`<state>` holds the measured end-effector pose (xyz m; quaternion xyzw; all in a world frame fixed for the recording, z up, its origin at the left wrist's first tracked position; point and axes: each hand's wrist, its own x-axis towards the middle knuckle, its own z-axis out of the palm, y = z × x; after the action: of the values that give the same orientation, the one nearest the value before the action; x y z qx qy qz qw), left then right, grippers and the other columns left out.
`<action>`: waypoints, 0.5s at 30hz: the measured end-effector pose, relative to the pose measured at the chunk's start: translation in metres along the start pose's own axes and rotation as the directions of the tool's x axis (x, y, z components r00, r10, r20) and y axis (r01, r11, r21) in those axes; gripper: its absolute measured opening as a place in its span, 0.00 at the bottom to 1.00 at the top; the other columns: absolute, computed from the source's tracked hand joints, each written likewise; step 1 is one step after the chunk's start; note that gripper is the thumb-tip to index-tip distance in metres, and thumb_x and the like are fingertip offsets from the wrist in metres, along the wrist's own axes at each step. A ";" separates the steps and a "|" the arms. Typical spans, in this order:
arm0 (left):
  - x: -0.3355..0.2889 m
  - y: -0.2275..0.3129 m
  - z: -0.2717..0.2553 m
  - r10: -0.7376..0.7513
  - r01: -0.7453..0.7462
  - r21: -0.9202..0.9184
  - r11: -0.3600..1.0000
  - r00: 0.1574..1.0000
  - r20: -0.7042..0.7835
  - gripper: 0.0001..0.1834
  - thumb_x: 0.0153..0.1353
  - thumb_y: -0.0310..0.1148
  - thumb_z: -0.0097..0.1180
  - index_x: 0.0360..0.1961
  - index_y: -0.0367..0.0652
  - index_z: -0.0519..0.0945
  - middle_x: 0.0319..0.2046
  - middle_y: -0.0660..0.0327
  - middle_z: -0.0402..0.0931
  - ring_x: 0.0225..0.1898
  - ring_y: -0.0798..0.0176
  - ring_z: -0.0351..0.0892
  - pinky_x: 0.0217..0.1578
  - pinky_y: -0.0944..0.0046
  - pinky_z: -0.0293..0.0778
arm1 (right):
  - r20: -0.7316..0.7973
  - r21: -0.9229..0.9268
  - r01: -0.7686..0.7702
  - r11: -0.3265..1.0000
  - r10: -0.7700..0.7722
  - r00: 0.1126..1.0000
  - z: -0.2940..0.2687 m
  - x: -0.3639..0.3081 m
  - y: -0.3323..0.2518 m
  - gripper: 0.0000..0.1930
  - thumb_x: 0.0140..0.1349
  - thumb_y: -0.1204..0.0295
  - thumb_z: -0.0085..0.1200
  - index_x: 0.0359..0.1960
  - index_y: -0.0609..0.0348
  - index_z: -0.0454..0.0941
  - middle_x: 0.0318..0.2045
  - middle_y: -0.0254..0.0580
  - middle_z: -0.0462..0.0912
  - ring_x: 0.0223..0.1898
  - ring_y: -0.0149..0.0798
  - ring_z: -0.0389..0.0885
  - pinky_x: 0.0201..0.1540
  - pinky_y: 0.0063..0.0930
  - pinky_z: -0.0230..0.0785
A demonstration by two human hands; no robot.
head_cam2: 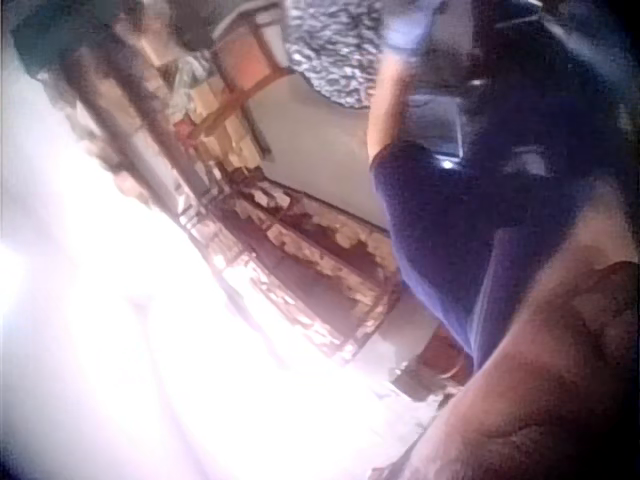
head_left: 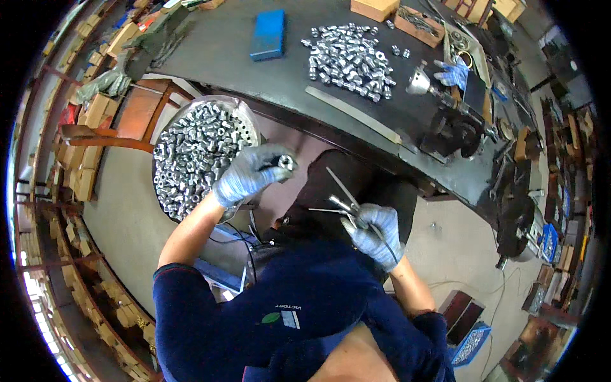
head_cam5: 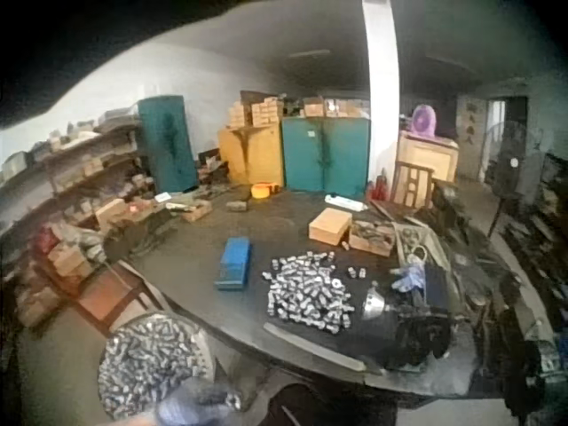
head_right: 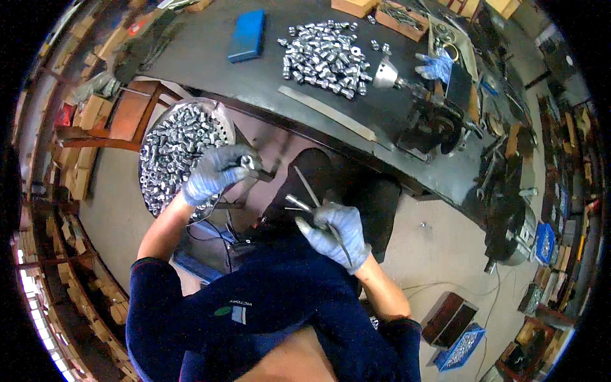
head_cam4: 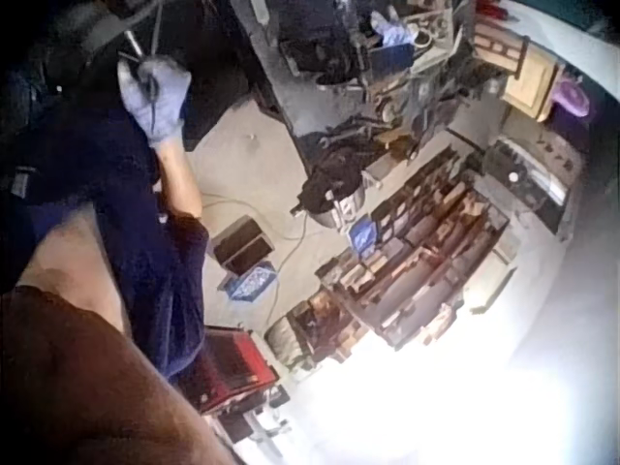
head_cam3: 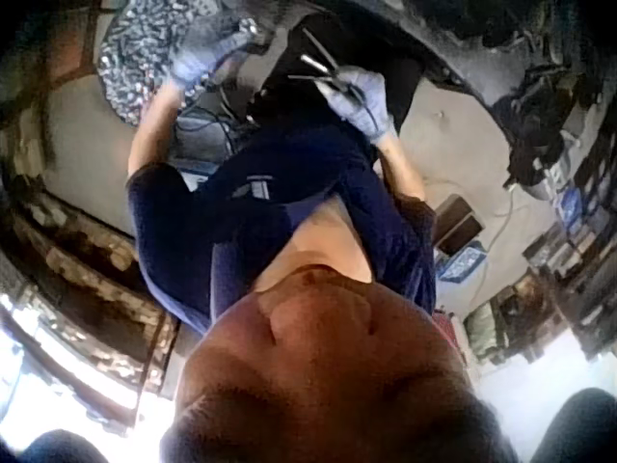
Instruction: The person picks up small metal parts from a large metal container and places them into a sorting jig or onto a workbench by hand.
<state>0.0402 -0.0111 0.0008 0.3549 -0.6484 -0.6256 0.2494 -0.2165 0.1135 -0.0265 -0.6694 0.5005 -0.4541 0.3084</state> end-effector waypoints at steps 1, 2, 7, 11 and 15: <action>0.001 0.004 0.010 -0.005 0.003 0.056 0.998 0.999 0.040 0.12 0.57 0.28 0.58 0.42 0.35 0.76 0.35 0.62 0.78 0.38 0.72 0.75 0.42 0.69 0.72 | -0.017 0.031 0.008 0.999 -0.008 1.000 0.003 0.003 -0.003 0.19 0.42 0.71 0.68 0.11 0.55 0.64 0.11 0.40 0.65 0.13 0.42 0.66 0.19 0.29 0.59; 0.005 0.007 0.019 -0.008 -0.001 0.108 0.994 0.996 0.088 0.12 0.57 0.27 0.58 0.42 0.34 0.76 0.35 0.62 0.78 0.39 0.72 0.75 0.43 0.69 0.72 | -0.011 0.018 0.053 0.998 -0.053 0.999 0.003 0.006 -0.002 0.19 0.43 0.70 0.67 0.11 0.54 0.65 0.11 0.40 0.65 0.13 0.42 0.66 0.18 0.30 0.59; 0.018 0.006 0.036 -0.073 0.058 0.078 0.995 0.978 0.197 0.16 0.52 0.24 0.61 0.44 0.33 0.77 0.36 0.61 0.78 0.41 0.71 0.75 0.47 0.68 0.70 | -0.032 -0.017 0.066 0.998 -0.067 0.997 0.005 0.011 -0.004 0.18 0.45 0.67 0.66 0.11 0.55 0.67 0.11 0.44 0.67 0.13 0.45 0.67 0.17 0.32 0.59; 0.019 0.010 0.040 -0.085 0.058 0.114 0.992 0.966 0.246 0.17 0.51 0.27 0.63 0.43 0.34 0.77 0.36 0.61 0.78 0.40 0.70 0.75 0.46 0.67 0.70 | -0.033 -0.009 0.043 0.999 -0.044 0.999 0.005 0.010 -0.002 0.17 0.45 0.66 0.66 0.10 0.55 0.69 0.10 0.45 0.67 0.13 0.47 0.68 0.17 0.33 0.59; 0.022 0.009 0.037 -0.009 -0.035 0.150 0.988 0.960 0.280 0.18 0.50 0.30 0.64 0.43 0.35 0.78 0.35 0.61 0.79 0.38 0.69 0.75 0.45 0.67 0.70 | 0.016 -0.113 0.068 0.991 -0.067 0.998 0.003 0.010 -0.002 0.18 0.46 0.63 0.65 0.10 0.54 0.69 0.10 0.45 0.67 0.13 0.47 0.68 0.17 0.35 0.60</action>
<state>-0.0031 -0.0047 0.0032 0.2768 -0.7257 -0.6161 0.1312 -0.2122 0.1044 -0.0232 -0.7052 0.5008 -0.4308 0.2573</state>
